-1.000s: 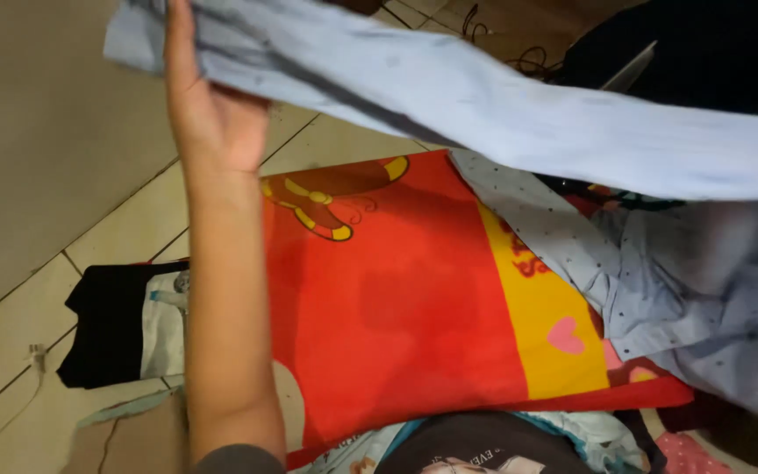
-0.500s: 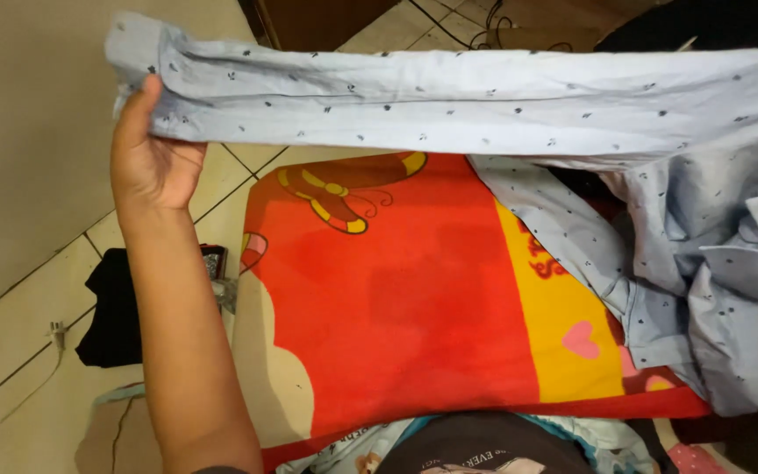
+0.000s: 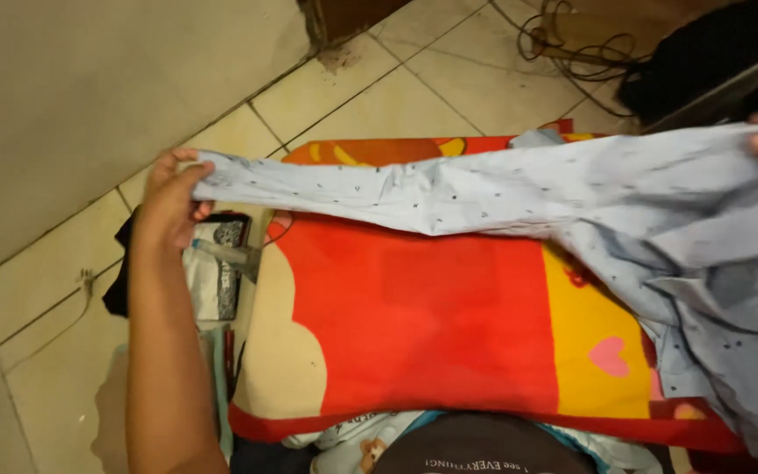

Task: Ironing a light blue patterned shirt on a padded surface on the floor.

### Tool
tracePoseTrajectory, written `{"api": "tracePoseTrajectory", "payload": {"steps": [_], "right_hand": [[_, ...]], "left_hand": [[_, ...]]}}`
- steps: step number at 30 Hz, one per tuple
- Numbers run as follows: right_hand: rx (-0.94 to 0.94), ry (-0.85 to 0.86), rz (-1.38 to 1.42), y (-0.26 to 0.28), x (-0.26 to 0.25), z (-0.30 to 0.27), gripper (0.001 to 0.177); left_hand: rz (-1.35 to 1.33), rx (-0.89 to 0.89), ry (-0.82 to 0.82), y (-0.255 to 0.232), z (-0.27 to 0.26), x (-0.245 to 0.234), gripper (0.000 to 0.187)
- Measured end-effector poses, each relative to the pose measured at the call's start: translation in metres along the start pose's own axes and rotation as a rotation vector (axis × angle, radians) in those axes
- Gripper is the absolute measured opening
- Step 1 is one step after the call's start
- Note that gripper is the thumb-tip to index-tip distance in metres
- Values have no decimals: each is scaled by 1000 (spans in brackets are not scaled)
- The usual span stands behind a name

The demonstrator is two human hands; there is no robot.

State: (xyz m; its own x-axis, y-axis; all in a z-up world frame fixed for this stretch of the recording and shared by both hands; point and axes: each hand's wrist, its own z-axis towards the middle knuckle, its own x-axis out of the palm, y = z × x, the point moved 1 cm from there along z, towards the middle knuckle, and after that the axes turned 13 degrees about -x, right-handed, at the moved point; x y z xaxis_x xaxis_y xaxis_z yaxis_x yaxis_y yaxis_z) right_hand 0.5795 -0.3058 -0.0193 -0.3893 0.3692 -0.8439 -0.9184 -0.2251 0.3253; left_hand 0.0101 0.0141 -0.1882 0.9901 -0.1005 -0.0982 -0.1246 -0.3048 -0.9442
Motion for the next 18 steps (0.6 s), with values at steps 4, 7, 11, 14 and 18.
{"api": "tracePoseTrajectory", "payload": {"steps": [4, 7, 11, 14, 18], "right_hand": [[-34, 10, 15, 45, 64, -11, 17], [-55, 237, 11, 71, 112, -6, 24], [-84, 514, -69, 64, 154, -6, 41], [-113, 453, -98, 33, 169, -16, 42], [-83, 496, -93, 24, 171, -21, 38]], "left_hand": [[-315, -248, 68, 91, 42, -6, 25], [-496, -351, 112, 83, 5, 18, 43], [-340, -282, 100, 79, -16, 29, 41], [37, -111, 51, 77, -22, 33, 33], [182, 178, -89, 76, -19, 34, 20]]}}
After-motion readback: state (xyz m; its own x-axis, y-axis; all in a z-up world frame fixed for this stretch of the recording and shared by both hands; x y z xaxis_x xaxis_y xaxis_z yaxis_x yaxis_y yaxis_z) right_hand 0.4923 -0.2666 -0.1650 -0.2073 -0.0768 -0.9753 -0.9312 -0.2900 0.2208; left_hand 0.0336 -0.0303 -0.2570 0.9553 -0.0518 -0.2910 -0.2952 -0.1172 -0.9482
